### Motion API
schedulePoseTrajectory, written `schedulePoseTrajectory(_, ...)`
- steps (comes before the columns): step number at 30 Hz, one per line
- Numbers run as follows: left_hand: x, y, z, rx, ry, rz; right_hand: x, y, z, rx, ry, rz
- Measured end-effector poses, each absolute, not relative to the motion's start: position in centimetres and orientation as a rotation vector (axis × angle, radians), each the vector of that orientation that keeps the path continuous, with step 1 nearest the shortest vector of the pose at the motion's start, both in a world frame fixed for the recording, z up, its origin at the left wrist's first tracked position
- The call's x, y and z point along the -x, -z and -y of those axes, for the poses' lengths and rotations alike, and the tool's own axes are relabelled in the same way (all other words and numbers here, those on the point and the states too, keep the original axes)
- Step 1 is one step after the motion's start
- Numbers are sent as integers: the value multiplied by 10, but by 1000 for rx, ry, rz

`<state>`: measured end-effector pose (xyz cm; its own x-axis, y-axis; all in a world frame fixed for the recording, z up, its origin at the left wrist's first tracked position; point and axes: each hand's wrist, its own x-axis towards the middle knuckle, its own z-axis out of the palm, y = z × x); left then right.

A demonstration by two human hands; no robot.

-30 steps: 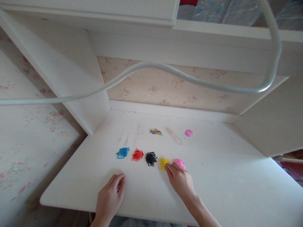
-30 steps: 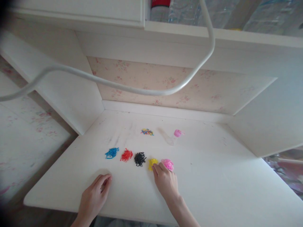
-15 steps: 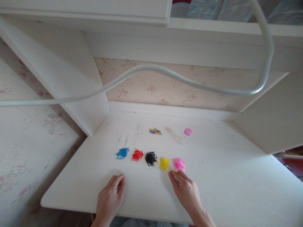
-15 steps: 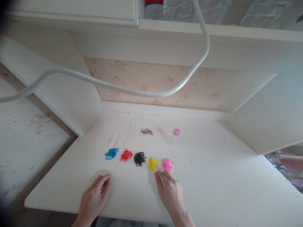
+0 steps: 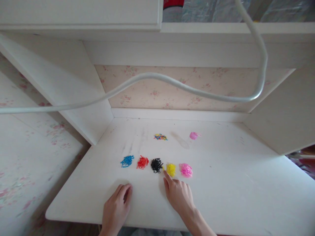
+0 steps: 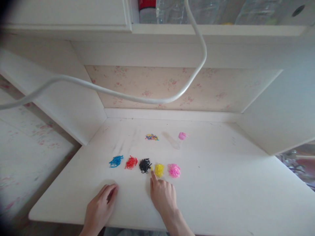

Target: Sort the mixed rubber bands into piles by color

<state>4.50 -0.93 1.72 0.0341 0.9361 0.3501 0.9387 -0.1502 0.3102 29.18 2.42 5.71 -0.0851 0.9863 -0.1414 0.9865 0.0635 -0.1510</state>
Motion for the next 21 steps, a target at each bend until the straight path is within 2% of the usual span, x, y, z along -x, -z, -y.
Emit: schedulePoseTrajectory(21, -45, -16, 9, 2283, 737, 2063, -282, -56, -32, -2140, 238, -2277)
